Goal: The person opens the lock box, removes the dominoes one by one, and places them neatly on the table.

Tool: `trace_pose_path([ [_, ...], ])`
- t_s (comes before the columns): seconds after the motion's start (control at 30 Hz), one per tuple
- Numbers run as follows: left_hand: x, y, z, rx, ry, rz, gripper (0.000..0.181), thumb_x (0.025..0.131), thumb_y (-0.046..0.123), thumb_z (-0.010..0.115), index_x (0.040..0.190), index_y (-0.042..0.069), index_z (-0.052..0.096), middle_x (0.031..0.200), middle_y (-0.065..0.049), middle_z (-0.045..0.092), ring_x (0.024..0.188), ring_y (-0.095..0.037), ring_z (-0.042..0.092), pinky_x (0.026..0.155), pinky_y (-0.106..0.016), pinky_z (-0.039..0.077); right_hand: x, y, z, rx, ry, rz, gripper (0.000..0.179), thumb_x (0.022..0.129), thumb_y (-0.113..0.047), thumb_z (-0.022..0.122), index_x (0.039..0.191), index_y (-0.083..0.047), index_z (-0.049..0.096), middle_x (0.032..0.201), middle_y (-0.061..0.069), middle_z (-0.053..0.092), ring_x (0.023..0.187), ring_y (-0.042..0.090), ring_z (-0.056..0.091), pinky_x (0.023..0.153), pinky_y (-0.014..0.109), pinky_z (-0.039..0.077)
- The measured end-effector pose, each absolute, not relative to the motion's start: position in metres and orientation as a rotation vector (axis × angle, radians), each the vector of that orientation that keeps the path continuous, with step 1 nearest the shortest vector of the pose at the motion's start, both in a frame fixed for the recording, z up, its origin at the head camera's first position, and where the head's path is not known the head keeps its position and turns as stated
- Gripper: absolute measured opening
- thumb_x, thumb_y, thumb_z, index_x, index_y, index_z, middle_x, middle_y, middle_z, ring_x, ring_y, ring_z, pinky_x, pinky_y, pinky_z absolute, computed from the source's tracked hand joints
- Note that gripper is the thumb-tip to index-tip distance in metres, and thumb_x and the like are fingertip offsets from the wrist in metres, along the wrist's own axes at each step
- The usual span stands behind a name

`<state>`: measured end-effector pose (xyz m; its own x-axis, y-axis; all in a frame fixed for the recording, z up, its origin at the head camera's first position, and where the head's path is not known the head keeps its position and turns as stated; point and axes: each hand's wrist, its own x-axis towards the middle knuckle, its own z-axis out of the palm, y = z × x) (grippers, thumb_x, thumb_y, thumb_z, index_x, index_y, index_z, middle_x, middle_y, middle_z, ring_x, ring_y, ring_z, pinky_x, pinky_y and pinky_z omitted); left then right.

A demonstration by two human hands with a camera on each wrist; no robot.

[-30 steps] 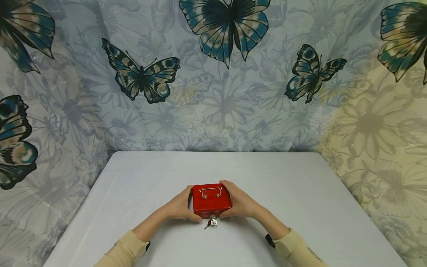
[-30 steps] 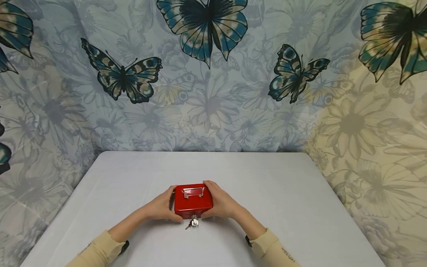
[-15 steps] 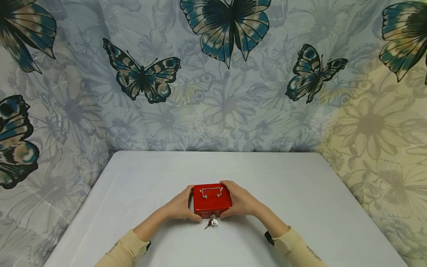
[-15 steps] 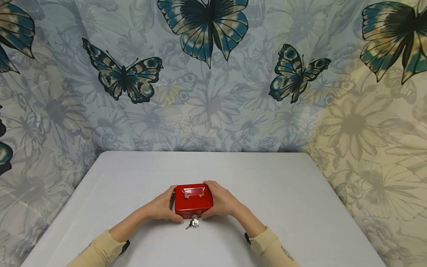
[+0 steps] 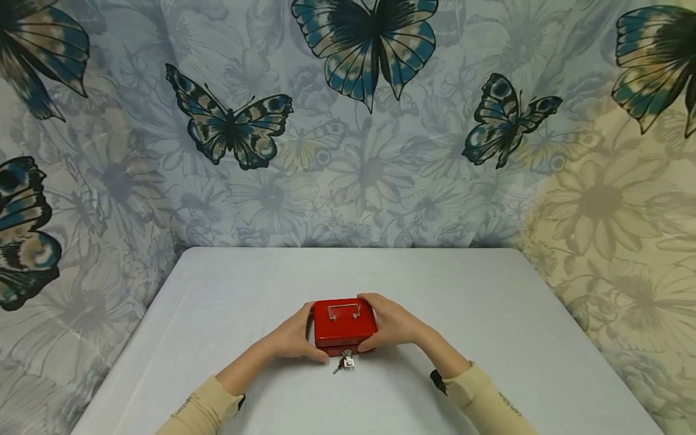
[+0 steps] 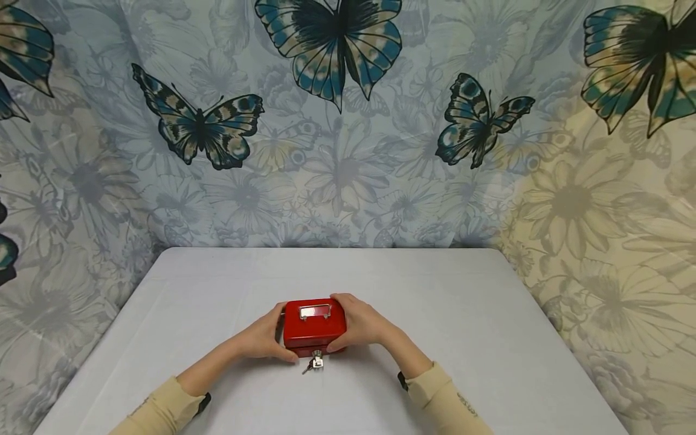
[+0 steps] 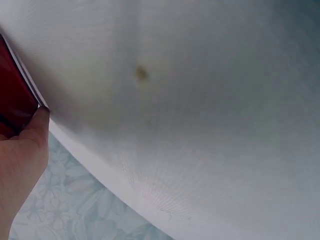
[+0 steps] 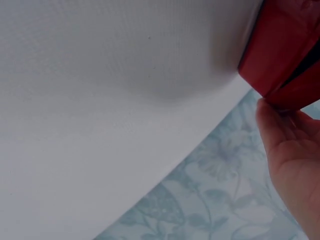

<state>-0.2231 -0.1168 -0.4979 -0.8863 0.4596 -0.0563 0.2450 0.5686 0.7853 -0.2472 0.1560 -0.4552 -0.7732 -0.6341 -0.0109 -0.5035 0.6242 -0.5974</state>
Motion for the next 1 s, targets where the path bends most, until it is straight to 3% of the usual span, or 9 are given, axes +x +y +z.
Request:
trace_pose_path([
  [0.27,-0.226,-0.119,-0.5,0.597,2.519,1.234,0.115,0.062,0.04,0.092,0.149,0.008,0.024,0.143,-0.004,0.043,0.134,-0.024,0.038,0.112,-0.052,0.029,-0.256,0.159,-0.454,-0.836,2.538,-0.94,0.1,0.07,-0.045,0.084,0.148,-0.004,0.037,0.143,0.009,0.047,0.129,0.029,0.046,0.104,0.053,0.041],
  [0.63,-0.226,-0.122,-0.495,0.605,2.492,1.262,0.11,0.062,0.035,0.093,0.146,0.008,0.027,0.14,-0.004,0.048,0.131,-0.024,0.042,0.111,-0.052,0.032,-0.269,0.161,-0.462,-0.522,2.345,-1.204,0.088,0.077,-0.047,0.077,0.15,-0.016,0.038,0.142,0.005,0.049,0.127,0.026,0.045,0.103,0.056,0.04],
  [0.9,-0.227,-0.12,-0.496,0.618,2.476,1.302,0.106,0.062,0.031,0.094,0.142,0.005,0.03,0.139,-0.008,0.047,0.132,-0.028,0.042,0.111,-0.049,0.034,-0.274,0.159,-0.459,-0.43,2.288,-1.312,0.079,0.083,-0.052,0.069,0.148,-0.013,0.043,0.14,0.009,0.051,0.127,0.028,0.046,0.105,0.061,0.035],
  [1.0,-0.227,-0.12,-0.497,0.602,2.487,1.29,0.106,0.063,0.032,0.093,0.142,0.004,0.029,0.139,-0.009,0.048,0.131,-0.028,0.043,0.111,-0.048,0.034,-0.275,0.157,-0.457,-0.375,2.263,-1.354,0.076,0.085,-0.052,0.067,0.146,-0.012,0.045,0.141,0.01,0.051,0.127,0.029,0.046,0.106,0.056,0.037],
])
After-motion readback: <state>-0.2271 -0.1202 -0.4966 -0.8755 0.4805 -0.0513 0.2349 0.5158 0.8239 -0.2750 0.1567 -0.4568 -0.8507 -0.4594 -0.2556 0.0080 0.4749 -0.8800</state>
